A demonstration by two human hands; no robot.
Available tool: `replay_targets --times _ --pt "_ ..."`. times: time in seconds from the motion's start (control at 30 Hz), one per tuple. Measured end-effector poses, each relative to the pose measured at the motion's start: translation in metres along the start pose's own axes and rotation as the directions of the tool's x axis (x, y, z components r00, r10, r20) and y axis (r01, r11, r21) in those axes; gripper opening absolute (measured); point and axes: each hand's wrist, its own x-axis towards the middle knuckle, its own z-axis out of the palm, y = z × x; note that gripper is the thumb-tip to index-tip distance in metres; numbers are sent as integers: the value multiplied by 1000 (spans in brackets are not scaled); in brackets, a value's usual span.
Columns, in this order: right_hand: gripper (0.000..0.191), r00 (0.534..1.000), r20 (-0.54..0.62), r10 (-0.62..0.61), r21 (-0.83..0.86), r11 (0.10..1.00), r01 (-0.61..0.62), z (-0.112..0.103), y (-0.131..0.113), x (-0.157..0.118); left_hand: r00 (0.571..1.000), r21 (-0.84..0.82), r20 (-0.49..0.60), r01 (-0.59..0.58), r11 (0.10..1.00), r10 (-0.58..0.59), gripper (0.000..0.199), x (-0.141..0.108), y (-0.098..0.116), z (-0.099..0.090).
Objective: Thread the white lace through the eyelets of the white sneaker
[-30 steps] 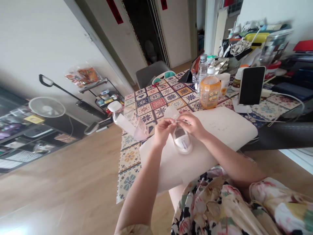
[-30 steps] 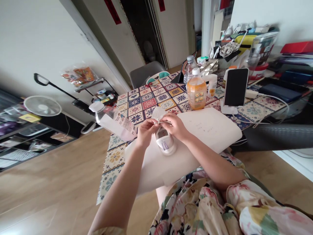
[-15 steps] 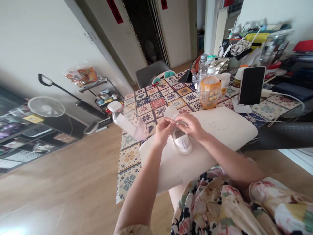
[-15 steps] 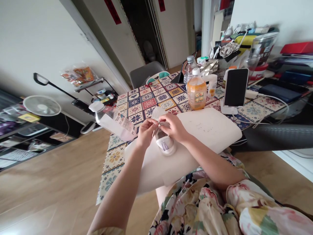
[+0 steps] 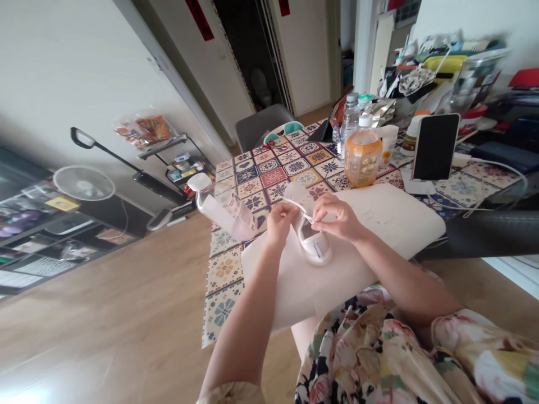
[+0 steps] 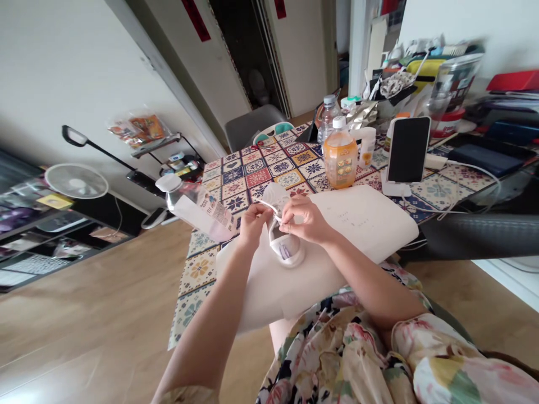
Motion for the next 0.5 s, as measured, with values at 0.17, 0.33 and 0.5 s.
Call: replay_targets --times 0.17,0.33,0.5 --pt "25 998 70 -2 91 996 -5 1 -1 0 990 152 -71 -113 982 124 18 3 -3 0" --pt "27 995 104 6 148 989 -22 0 -1 1 983 216 -120 -109 970 137 16 5 -2 4" --pt "27 992 127 -7 170 985 -15 -1 1 2 979 276 -149 -96 956 141 16 5 1 8"
